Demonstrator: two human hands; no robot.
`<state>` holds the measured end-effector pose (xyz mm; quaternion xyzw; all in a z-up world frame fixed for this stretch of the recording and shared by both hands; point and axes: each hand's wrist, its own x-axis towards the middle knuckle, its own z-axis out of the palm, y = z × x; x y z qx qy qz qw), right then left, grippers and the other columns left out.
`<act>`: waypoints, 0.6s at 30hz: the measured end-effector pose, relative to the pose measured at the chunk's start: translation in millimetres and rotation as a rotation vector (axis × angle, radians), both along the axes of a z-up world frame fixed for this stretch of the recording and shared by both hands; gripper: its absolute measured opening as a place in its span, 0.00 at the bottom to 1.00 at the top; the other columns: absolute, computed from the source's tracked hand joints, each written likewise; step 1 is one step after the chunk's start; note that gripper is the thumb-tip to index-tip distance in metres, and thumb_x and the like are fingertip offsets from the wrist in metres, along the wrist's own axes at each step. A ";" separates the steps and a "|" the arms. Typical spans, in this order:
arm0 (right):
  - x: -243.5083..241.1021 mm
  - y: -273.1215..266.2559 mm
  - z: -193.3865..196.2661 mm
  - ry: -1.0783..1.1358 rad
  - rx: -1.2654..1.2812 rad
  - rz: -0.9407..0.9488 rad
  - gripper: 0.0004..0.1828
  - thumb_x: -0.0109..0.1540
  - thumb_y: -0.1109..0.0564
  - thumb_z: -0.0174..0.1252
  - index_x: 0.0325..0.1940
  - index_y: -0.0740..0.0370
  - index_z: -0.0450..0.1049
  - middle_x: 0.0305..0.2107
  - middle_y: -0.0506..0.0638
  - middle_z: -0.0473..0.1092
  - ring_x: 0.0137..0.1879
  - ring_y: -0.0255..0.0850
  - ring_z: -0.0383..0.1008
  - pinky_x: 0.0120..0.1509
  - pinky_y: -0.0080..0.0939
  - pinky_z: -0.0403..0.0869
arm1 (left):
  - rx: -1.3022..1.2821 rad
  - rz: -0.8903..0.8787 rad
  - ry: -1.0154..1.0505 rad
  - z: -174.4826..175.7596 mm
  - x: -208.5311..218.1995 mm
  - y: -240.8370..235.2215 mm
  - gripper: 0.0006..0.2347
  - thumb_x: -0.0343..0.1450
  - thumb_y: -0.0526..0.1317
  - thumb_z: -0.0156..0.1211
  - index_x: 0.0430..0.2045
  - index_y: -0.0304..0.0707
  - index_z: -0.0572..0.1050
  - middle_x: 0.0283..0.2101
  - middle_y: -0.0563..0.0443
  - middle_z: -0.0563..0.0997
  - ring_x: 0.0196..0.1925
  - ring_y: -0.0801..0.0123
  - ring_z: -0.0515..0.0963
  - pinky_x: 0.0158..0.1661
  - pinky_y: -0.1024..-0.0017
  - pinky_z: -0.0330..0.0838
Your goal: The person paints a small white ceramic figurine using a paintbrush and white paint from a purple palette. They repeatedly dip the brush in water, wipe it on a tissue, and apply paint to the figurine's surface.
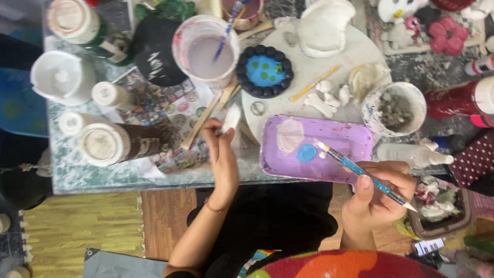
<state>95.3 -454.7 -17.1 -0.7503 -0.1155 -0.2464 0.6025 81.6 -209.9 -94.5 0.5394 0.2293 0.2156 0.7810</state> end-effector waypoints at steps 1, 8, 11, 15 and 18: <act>0.1 5.3 1.6 0.001 0.015 0.011 0.18 0.74 0.51 0.63 0.51 0.65 0.62 0.36 0.55 0.70 0.36 0.36 0.71 0.43 0.31 0.75 | 0.061 0.029 -0.017 -7.3 6.5 -1.4 0.11 0.74 0.24 0.44 0.47 0.36 0.64 0.52 0.49 0.60 0.57 0.67 0.61 0.65 0.72 0.56; 0.3 20.4 11.5 -0.012 0.055 0.047 0.19 0.74 0.52 0.64 0.50 0.66 0.62 0.38 0.56 0.69 0.40 0.37 0.73 0.44 0.33 0.79 | 0.437 -0.016 0.098 3.8 25.3 -7.3 0.12 0.72 0.25 0.52 0.47 0.34 0.67 0.51 0.47 0.66 0.54 0.64 0.67 0.54 0.70 0.63; 3.3 20.8 11.8 -0.017 0.062 0.058 0.18 0.73 0.52 0.63 0.50 0.66 0.62 0.38 0.56 0.69 0.40 0.36 0.73 0.43 0.33 0.77 | 0.159 -0.082 0.008 5.7 30.1 -11.5 0.12 0.76 0.30 0.50 0.54 0.33 0.66 0.55 0.42 0.71 0.59 0.60 0.71 0.60 0.65 0.64; 3.4 19.3 9.8 -0.029 0.049 0.055 0.17 0.74 0.53 0.63 0.50 0.66 0.63 0.39 0.55 0.70 0.40 0.36 0.70 0.48 0.32 0.75 | -0.123 -0.096 -0.374 4.7 29.5 -9.3 0.23 0.76 0.39 0.52 0.67 0.33 0.60 0.70 0.37 0.64 0.77 0.53 0.59 0.78 0.59 0.48; 2.1 18.7 8.3 -0.018 0.038 0.064 0.17 0.74 0.54 0.63 0.50 0.66 0.63 0.39 0.55 0.70 0.40 0.36 0.70 0.50 0.32 0.74 | -0.332 -0.020 -0.399 7.7 29.8 -17.2 0.27 0.77 0.52 0.36 0.70 0.36 0.53 0.73 0.42 0.60 0.79 0.56 0.53 0.77 0.57 0.45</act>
